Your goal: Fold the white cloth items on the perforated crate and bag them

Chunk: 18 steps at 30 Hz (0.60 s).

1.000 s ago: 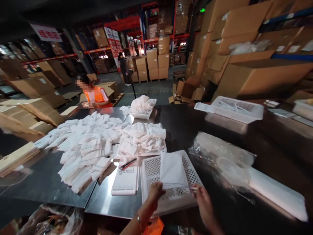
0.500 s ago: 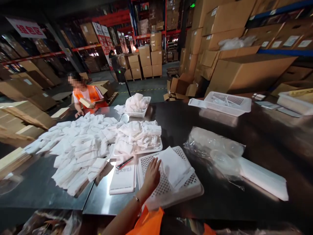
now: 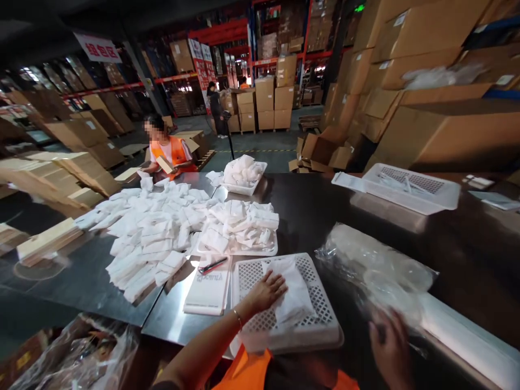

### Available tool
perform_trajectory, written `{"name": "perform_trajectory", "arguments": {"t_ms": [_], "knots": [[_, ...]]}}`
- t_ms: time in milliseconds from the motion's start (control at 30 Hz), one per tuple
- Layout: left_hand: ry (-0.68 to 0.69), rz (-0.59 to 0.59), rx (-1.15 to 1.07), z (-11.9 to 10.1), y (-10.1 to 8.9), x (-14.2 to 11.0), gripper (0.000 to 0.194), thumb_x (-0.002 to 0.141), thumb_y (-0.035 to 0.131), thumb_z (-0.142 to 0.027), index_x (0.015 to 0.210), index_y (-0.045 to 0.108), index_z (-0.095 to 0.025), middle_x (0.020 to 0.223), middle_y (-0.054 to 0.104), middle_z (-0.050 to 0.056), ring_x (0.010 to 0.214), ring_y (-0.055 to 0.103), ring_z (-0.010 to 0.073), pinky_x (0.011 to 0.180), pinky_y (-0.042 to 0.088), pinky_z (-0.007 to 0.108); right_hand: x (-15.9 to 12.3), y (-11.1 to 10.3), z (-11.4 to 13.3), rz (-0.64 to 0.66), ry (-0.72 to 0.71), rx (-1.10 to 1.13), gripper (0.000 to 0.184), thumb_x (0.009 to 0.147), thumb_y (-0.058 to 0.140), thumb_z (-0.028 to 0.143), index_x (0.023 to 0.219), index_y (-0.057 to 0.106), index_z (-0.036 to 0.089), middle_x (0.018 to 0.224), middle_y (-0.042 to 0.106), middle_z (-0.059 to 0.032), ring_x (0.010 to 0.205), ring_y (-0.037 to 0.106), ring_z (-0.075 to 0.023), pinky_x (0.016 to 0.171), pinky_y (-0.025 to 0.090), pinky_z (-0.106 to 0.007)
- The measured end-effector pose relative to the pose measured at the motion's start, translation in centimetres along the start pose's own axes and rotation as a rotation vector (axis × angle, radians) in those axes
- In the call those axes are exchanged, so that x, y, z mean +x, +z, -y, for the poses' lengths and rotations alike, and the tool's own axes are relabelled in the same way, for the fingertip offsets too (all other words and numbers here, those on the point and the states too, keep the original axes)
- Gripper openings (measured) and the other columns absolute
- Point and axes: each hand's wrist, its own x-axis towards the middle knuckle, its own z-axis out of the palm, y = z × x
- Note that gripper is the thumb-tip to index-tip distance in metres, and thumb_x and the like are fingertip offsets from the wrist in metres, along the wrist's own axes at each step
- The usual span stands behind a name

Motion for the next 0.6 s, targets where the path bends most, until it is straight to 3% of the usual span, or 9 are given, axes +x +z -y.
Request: {"name": "perform_trajectory", "arguments": {"t_ms": [67, 133, 200, 300, 467, 600], "knots": [[0.017, 0.012, -0.010, 0.4, -0.2, -0.1, 0.040, 0.100, 0.037, -0.021, 0.138, 0.047, -0.018, 0.143, 0.049, 0.010, 0.136, 0.040, 0.0245, 0.115, 0.026, 0.048, 3.0, 3.9, 3.4, 0.323, -0.277, 0.090, 0.041, 0.094, 0.037, 0.032, 0.127, 0.059, 0.018, 0.139, 0.052, -0.0143, 0.135, 0.041, -0.0258, 0.113, 0.035, -0.049], [0.027, 0.014, -0.020, 0.7, -0.4, 0.1, 0.038, 0.098, 0.041, -0.022, 0.136, 0.050, -0.018, 0.139, 0.053, 0.011, 0.136, 0.040, 0.0234, 0.116, 0.025, 0.047, 5.8, 7.7, 6.6, 0.739, -0.515, 0.194, 0.042, 0.091, 0.044, 0.029, 0.129, 0.058, 0.019, 0.139, 0.053, -0.0114, 0.130, 0.048, -0.0229, 0.110, 0.040, -0.041], [0.037, -0.003, -0.032, 0.8, -0.5, 0.3, 0.038, 0.098, 0.044, -0.022, 0.134, 0.051, -0.018, 0.137, 0.055, 0.010, 0.136, 0.039, 0.0227, 0.116, 0.025, 0.046, 8.0, 10.5, 8.3, 0.937, -0.600, 0.185, 0.047, 0.087, 0.053, 0.031, 0.132, 0.056, 0.019, 0.139, 0.053, -0.0118, 0.129, 0.049, -0.0249, 0.110, 0.039, -0.044], [0.057, -0.011, -0.045, 0.9, -0.6, 0.5, 0.039, 0.098, 0.043, -0.022, 0.137, 0.049, -0.021, 0.141, 0.052, 0.008, 0.136, 0.039, 0.0210, 0.117, 0.025, 0.044, 9.7, 11.9, 7.3, 1.053, -0.643, 0.132, 0.055, 0.085, 0.058, 0.033, 0.137, 0.049, 0.017, 0.140, 0.048, -0.0152, 0.131, 0.045, -0.0278, 0.110, 0.035, -0.049], [0.079, -0.024, -0.061, 1.3, 0.0, 0.8, 0.037, 0.099, 0.041, -0.028, 0.135, 0.051, -0.023, 0.141, 0.053, 0.006, 0.133, 0.043, 0.0196, 0.117, 0.023, 0.044, 10.7, 11.3, 3.3, 1.115, -0.719, 0.223, 0.065, 0.088, 0.055, 0.048, 0.145, 0.032, 0.027, 0.148, 0.038, -0.0090, 0.137, 0.035, -0.0246, 0.113, 0.028, -0.046], [0.114, 0.018, -0.087, 1.8, 0.2, 1.2, 0.039, 0.096, 0.045, -0.025, 0.135, 0.051, -0.022, 0.139, 0.054, 0.005, 0.134, 0.043, 0.0209, 0.117, 0.021, 0.046, 10.7, 11.0, 3.5, 1.161, -0.719, 0.194, 0.067, 0.089, 0.052, 0.051, 0.146, 0.026, 0.027, 0.151, 0.031, -0.0096, 0.140, 0.029, -0.0262, 0.113, 0.024, -0.049]]}}
